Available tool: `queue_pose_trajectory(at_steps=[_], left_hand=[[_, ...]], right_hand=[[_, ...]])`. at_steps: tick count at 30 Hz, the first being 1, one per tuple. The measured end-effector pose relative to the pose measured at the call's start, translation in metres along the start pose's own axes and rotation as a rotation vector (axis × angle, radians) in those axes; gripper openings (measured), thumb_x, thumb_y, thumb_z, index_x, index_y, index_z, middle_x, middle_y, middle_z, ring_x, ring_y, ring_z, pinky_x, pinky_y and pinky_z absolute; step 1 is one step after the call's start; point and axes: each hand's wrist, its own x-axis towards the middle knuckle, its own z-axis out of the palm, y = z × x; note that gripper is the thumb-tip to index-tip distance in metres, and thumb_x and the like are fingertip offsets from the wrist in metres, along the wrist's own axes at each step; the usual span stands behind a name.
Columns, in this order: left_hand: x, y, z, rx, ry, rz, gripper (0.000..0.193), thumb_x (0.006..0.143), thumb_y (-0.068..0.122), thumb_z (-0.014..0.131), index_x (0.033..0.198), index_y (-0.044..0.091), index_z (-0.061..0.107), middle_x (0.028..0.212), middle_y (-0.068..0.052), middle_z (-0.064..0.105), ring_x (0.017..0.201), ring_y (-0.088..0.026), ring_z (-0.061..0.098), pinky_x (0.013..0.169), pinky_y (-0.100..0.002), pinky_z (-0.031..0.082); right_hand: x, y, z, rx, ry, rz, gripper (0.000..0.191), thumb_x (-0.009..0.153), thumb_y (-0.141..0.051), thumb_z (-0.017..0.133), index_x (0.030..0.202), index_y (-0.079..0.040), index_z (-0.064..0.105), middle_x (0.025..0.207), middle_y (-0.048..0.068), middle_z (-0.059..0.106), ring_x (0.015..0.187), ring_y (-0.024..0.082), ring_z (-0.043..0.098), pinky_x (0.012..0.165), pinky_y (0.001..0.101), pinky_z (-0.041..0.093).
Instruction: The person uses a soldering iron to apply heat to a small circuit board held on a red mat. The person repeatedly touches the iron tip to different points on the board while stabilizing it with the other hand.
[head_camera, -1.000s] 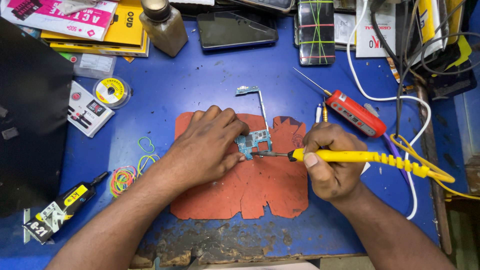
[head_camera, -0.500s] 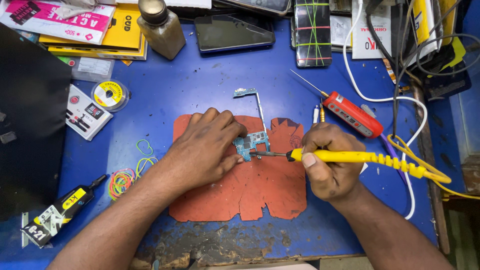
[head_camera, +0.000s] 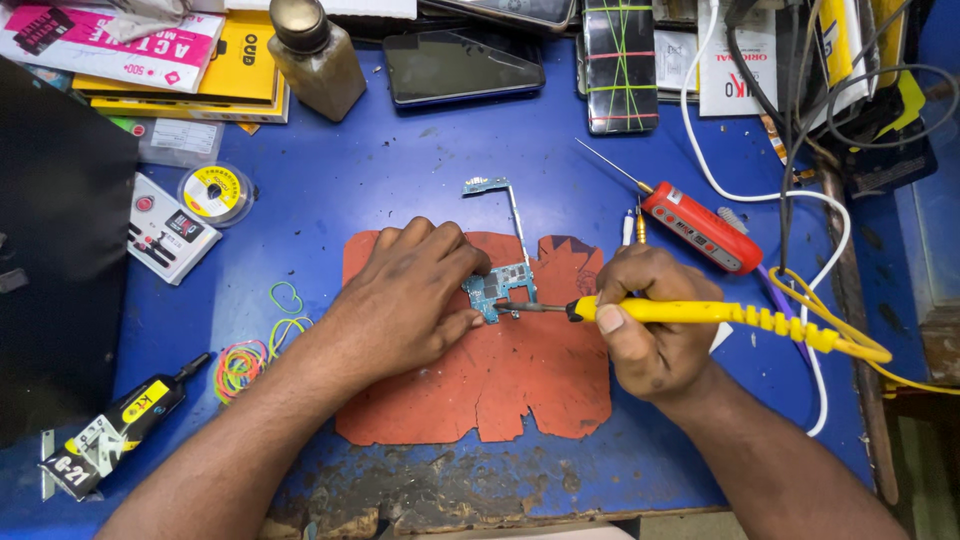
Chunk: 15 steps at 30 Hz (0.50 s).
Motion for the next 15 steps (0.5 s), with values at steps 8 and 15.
queue_pose_trajectory(at_steps=[8,15], left_hand=[[0.0003,-0.0001,0.0001,0.002,-0.004,0.000,0.045,0.073,0.028,0.083,0.111,0.009,0.066,0.105,-0.007,0.058,0.102,-0.029,0.054,0.089,-0.046,0.041],[0.0001,-0.0003,0.0005,0.007,0.002,0.009,0.045,0.073,0.028,0.083,0.111,0.009,0.066,0.105,-0.008,0.058,0.102,-0.030,0.054,0.089,-0.046,0.041]], right_hand=[[-0.0002,0.0008,0.0015,0.010,-0.008,-0.009,0.016,0.096,-0.017,0.059,0.092,-0.003,0.054,0.077,0.007,0.059,0.065,0.015,0.059,0.056,0.0259,0.048],[0.0001,0.0003,0.0005,-0.007,-0.009,-0.009,0.016,0.097,-0.017,0.059,0.092,-0.003,0.054,0.078,0.008,0.060,0.064,0.014,0.059,0.057,0.0261,0.048]])
